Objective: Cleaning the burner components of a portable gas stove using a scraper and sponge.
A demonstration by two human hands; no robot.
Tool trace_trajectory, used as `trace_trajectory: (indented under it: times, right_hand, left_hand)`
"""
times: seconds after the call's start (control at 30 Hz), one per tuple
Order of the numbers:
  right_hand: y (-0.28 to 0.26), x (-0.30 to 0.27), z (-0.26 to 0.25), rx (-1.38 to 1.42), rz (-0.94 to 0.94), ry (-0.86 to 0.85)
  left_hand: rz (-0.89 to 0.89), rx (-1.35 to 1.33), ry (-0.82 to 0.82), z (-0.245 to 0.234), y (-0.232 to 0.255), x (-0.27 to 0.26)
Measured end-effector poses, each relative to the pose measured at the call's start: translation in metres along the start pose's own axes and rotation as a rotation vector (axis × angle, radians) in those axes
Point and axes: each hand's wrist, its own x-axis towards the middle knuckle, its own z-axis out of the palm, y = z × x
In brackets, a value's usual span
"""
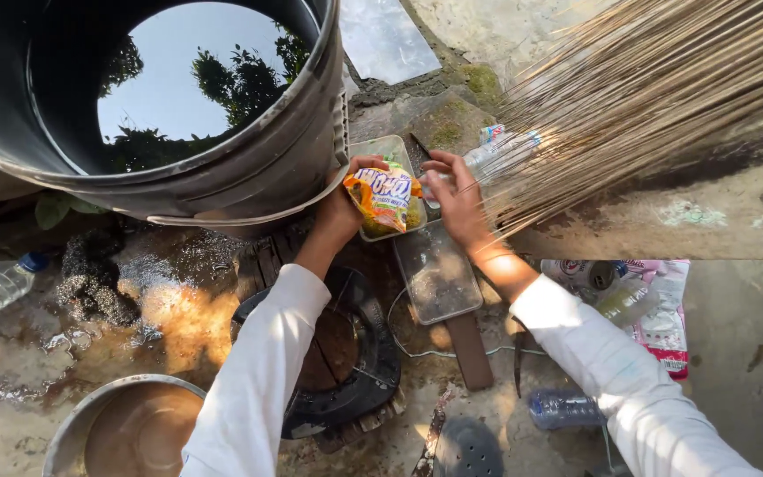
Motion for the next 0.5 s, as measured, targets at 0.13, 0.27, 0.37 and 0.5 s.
trace_trajectory:
  times: [0.13,0.27,0.37,0.5]
  right_hand:
    - [-0.005,0.005,0.002,0.605,0.42,-0.303]
    - [0.001,-0.001,0.006,0.669,0.222,-0.32]
    - [0.002,-0.001,0.007,0.64,0.156,-0.267]
    - [0.008,-0.003,0.008,0.566,0.18,-0.19]
  left_hand:
    - [-0.145,-0.183,-0.012,-0.001,0.006,-0.001]
    - [-0.387,-0.402,0.04,-0.002,0.018,-0.003]
    - [-0.366,-0.391,0.024,0.002,0.031,-0.008]
    - [-0.203,-0.092,0.011,0.003,0.037,-0.011]
